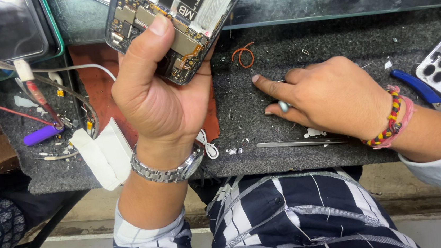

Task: The person uses a screwdriver to remove screws from the internal frame of a disassembled smartphone. They carefully unscrew multiple fasteners around the camera module and motherboard area, then place the phone on the workbench.

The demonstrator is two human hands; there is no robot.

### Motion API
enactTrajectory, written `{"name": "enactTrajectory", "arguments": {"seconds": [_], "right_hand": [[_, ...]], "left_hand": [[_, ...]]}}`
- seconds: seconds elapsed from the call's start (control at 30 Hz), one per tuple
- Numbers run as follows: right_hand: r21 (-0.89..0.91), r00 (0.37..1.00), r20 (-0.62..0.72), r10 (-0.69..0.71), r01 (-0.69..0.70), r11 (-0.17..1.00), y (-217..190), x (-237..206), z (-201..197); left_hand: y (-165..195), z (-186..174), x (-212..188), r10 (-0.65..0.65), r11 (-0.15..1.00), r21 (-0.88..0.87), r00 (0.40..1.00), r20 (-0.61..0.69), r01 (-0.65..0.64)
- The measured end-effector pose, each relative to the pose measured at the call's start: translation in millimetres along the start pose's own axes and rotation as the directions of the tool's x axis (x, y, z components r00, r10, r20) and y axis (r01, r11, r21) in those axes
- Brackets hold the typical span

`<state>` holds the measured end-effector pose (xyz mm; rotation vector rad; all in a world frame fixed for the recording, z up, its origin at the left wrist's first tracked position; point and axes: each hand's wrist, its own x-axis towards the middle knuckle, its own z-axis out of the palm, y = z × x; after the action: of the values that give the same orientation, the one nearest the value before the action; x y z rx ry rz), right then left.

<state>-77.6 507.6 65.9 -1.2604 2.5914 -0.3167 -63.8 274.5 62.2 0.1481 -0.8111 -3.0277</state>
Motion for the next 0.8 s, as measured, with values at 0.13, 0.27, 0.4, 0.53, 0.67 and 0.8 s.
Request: {"name": "enactTrajectory", "arguments": {"seconds": [0.13, 0.27, 0.4, 0.53, 0.67, 0.8], "right_hand": [[-0.004, 0.999, -0.025, -0.040, 0.039, 0.999, -1.2, 1.1, -1.8], [0.012, 0.999, -0.018, -0.032, 0.032, 0.999, -1.5, 3.6, -1.0], [0.115, 0.996, -0.052, -0.076, 0.081, 0.990, -1.4, 4.4, 4.4], [0.235, 0.992, -0.055, -0.114, 0.124, 0.964, -1.2, 5.3, 10.5], [0.276, 0.985, -0.106, -0.140, 0.164, 0.947, -4.8, 10.8, 16.3], [0.259, 0.981, -0.137, -0.140, 0.172, 0.950, -17.7, 17.8, 24.3]], "left_hand": [[-0.3, 2.0, 0.8, 0.002, 1.000, 0.001, 0.999, 0.036, -0.002], [-1.5, 3.9, 2.0, -0.033, 0.999, 0.003, 0.999, 0.031, 0.033], [-3.4, 5.5, -0.8, -0.057, 0.998, 0.013, 0.998, 0.034, 0.056], [-4.3, 5.6, -0.8, -0.056, 0.998, 0.021, 0.998, 0.031, 0.055], [-6.6, 6.5, 0.7, -0.071, 0.997, -0.004, 0.995, 0.072, 0.071], [-10.4, 7.1, 2.8, -0.103, 0.995, 0.020, 0.990, 0.099, 0.102]]}}
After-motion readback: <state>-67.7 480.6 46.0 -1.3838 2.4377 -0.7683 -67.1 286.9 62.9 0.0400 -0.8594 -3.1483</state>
